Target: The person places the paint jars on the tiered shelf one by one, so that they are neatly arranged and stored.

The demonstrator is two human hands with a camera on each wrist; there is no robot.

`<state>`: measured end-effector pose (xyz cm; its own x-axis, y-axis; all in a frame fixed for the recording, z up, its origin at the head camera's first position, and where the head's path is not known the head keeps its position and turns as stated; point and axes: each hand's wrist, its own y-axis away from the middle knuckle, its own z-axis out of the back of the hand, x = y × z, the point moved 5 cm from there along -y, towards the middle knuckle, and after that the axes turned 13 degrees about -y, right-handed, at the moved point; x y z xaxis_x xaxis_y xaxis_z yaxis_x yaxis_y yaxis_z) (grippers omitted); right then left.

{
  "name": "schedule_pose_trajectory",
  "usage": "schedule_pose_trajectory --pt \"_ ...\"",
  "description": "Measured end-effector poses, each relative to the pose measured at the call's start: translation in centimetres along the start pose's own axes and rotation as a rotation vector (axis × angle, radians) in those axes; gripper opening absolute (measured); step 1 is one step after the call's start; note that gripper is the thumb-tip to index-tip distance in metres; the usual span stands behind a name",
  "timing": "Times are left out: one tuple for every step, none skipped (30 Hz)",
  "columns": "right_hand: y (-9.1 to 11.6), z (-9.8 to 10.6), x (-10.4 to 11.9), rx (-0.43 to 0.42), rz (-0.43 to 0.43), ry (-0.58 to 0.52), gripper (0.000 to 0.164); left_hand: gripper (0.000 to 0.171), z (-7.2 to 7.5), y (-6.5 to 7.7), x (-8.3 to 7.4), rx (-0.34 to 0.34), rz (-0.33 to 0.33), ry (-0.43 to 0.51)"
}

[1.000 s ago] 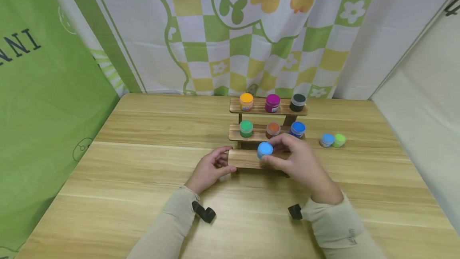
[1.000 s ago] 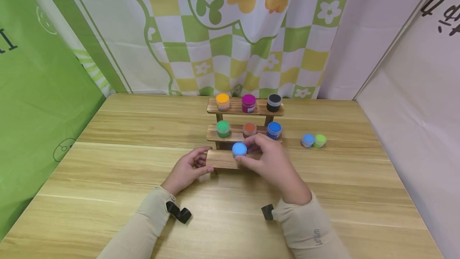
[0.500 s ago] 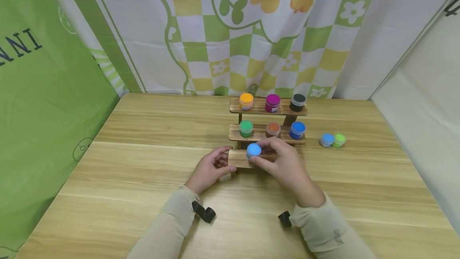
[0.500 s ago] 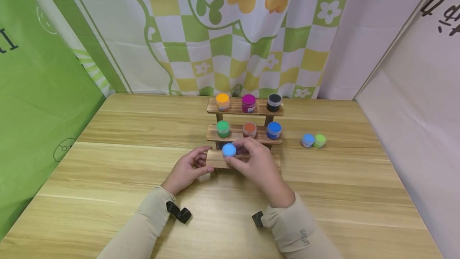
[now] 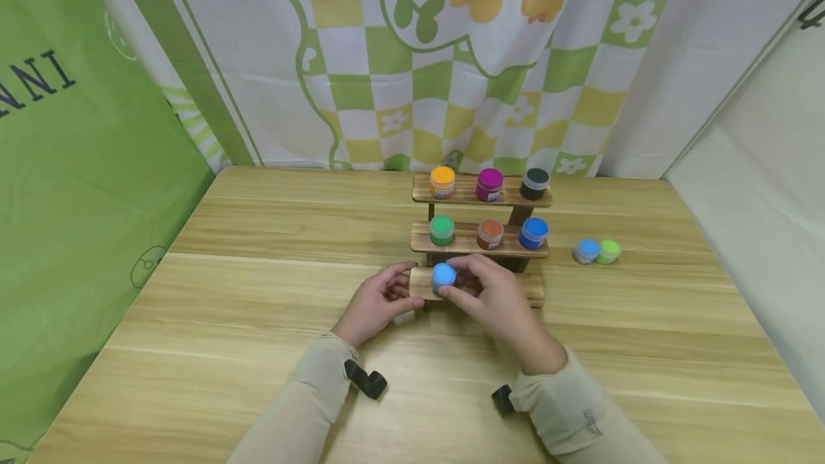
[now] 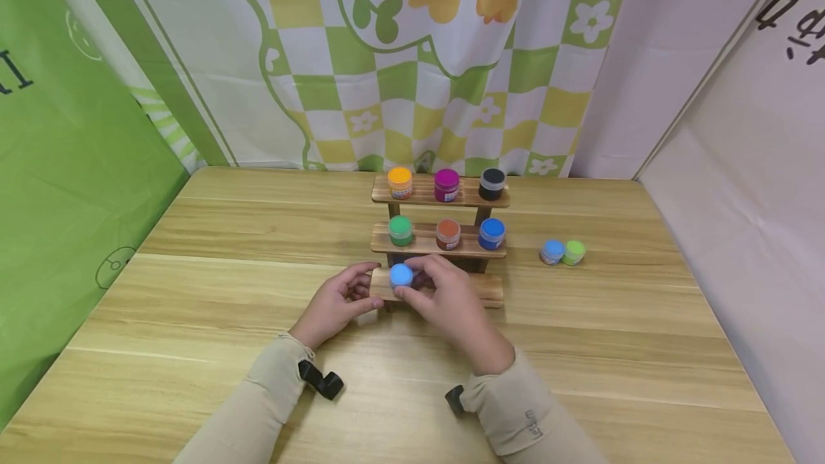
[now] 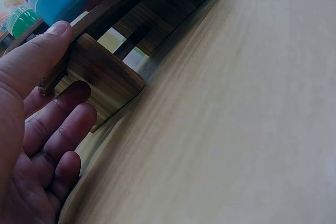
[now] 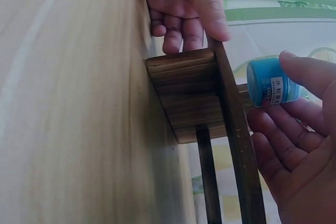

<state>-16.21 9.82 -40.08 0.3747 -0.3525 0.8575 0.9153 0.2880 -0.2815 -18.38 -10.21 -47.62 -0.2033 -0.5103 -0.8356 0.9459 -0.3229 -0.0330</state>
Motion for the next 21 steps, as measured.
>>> schedule_pose_trajectory --pt "-0.01 -0.08 -0.06 0.007 -0.007 0.007 0.036 0.064 0.01 0.0 -0.02 0.0 -0.001 -0.001" --pt "-0.02 -0.18 -0.1 0.014 -0.012 0.007 0.036 0.064 0.02 0.0 -0.03 -0.001 -0.002 -0.002" --pt "-0.03 -0.27 -0.18 0.02 -0.014 0.01 0.037 0.064 0.03 0.0 -0.06 0.0 -0.002 -0.002" --pt "-0.03 -0.36 -0.21 0.025 -0.015 0.007 0.037 0.064 0.03 -0.01 -0.03 0.0 0.0 -0.002" --pt "-0.03 -0.42 -0.23 0.029 -0.014 0.005 0.037 0.064 0.03 -0.01 -0.03 0.0 0.0 0.0" --pt "-0.02 -0.45 -0.25 0.03 -0.014 0.004 0.037 0.064 0.04 0.0 -0.02 0.001 0.0 0.002" --pt "-0.02 -0.47 -0.28 0.03 -0.009 0.007 0.037 0.064 0.04 0.0 -0.03 0.0 -0.002 0.004" --pt "-0.02 -0.5 -0.3 0.03 -0.006 0.009 0.037 0.064 0.03 0.0 -0.04 0.0 -0.003 0.004" --pt "-0.02 -0.52 -0.33 0.028 -0.002 0.014 0.037 0.063 0.04 0.0 -0.07 -0.001 -0.006 0.005" --pt "-0.01 -0.54 -0.36 0.027 0.0 0.016 0.037 0.063 0.04 0.0 -0.09 -0.002 -0.008 0.005" --pt "-0.02 -0.56 -0.4 0.027 0.001 0.018 0.037 0.063 0.04 0.0 -0.1 -0.003 -0.01 0.005" --pt "-0.02 -0.59 -0.44 0.025 0.0 0.021 0.036 0.063 0.05 0.0 -0.12 -0.004 -0.011 0.003" --pt "-0.02 -0.64 -0.52 0.025 0.002 0.024 0.036 0.063 0.04 -0.01 -0.13 -0.006 -0.014 0.002" --pt "-0.04 -0.68 -0.55 0.024 0.002 0.025 0.036 0.063 0.04 -0.01 -0.15 -0.008 -0.015 0.001" --pt "-0.04 -0.7 -0.58 0.022 0.002 0.026 0.036 0.063 0.04 -0.01 -0.13 -0.009 -0.014 0.001" --pt "-0.05 -0.72 -0.61 0.02 0.001 0.027 0.036 0.063 0.03 -0.01 -0.12 -0.01 -0.011 -0.001" --pt "-0.06 -0.72 -0.6 0.018 0.0 0.028 0.036 0.063 0.02 -0.01 -0.1 -0.01 -0.01 -0.002" --pt "-0.06 -0.72 -0.63 0.016 0.0 0.031 0.036 0.063 0.01 -0.03 -0.08 -0.011 -0.009 -0.002" --pt "-0.08 -0.73 -0.64 0.014 0.001 0.032 0.036 0.063 0.0 -0.03 -0.06 -0.012 -0.009 -0.001" --pt "-0.08 -0.71 -0.62 0.013 -0.001 0.034 0.035 0.063 -0.01 -0.03 -0.05 -0.013 -0.009 -0.001" --pt "-0.07 -0.69 -0.62 0.012 -0.003 0.037 0.035 0.063 -0.01 -0.04 -0.03 -0.013 -0.008 -0.002"
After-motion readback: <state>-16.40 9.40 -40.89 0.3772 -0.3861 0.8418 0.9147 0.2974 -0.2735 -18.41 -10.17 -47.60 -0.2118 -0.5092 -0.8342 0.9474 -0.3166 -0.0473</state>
